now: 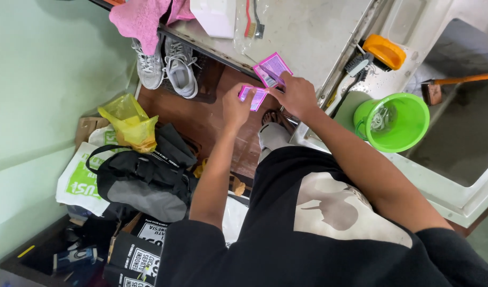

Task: The person stands at a sink and uses a knife to cut open a small pink packet, then pours the contents into a green bucket containing water. They subsequently pick up a large white plastic jug, open it, and pour liquid from the jug into the bucket, mixing the ingredients.

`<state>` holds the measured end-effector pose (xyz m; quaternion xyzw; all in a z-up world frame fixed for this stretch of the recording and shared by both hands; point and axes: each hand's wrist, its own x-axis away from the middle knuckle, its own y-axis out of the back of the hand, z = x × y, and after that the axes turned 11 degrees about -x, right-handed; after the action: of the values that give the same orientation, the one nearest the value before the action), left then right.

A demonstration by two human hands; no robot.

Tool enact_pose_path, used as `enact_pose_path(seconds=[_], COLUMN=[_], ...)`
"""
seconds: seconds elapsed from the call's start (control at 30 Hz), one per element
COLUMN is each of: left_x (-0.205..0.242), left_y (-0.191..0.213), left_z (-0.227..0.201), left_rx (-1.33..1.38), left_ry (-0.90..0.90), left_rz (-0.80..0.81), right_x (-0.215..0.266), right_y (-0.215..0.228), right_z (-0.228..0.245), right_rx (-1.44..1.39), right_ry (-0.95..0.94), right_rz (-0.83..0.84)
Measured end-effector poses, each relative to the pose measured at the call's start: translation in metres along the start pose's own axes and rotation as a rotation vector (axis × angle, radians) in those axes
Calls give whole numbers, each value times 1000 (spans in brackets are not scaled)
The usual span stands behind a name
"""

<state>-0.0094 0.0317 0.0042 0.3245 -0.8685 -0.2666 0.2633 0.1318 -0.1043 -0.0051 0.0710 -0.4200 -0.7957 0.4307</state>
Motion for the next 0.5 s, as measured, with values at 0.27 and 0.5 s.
enact_pose_path(seconds=[0.27, 0.5], left_x=[15, 32], left_y=[-22, -41], left_z=[19, 26], left_rx=[171, 320], left_ry=[149, 235], left_rz=[-141, -197], right_x=[-13, -15], right_y=[-8, -10], right_z=[1, -1], right_rx=[-20, -29], right_ry=[11, 18], right_rz=[5, 18])
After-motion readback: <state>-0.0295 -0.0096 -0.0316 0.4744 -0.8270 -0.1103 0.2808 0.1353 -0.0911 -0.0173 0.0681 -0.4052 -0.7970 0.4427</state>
